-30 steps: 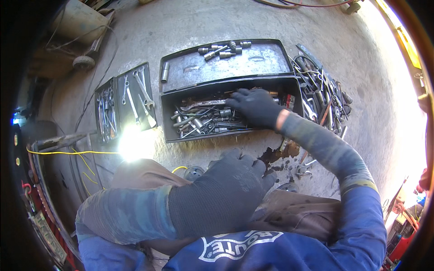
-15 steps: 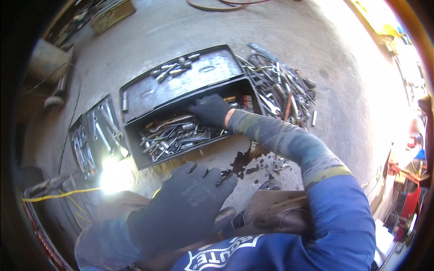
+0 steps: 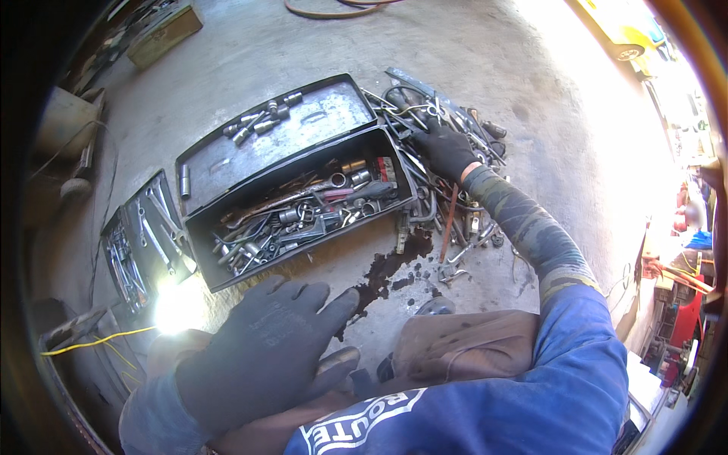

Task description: The person sits on the floor and sorts various hand tools from a toolbox and the surrounding floor into the toolbox. They pick up wrenches, sockets, and other hardware, placing them into the open toolbox.

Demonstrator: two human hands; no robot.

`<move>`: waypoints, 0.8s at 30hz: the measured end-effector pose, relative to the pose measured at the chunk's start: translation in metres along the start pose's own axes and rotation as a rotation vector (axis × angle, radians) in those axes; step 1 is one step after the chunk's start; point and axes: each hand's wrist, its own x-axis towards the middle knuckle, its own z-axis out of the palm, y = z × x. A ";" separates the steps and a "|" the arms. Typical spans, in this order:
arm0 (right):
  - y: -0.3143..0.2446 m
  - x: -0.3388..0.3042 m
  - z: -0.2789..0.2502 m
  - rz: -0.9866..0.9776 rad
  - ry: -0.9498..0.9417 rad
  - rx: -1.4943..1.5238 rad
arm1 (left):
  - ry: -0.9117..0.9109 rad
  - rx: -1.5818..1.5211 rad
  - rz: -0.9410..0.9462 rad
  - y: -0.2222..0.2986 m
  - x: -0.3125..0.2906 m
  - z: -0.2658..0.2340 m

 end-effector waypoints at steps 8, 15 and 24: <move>0.008 -0.010 0.016 -0.006 0.054 -0.005 | -0.040 0.034 -0.070 -0.005 0.008 0.010; 0.013 -0.011 0.031 -0.006 0.076 -0.063 | 0.016 0.022 0.041 0.005 0.010 0.013; 0.008 -0.014 -0.003 0.092 -0.118 0.116 | 0.099 0.024 -0.029 0.003 -0.016 0.012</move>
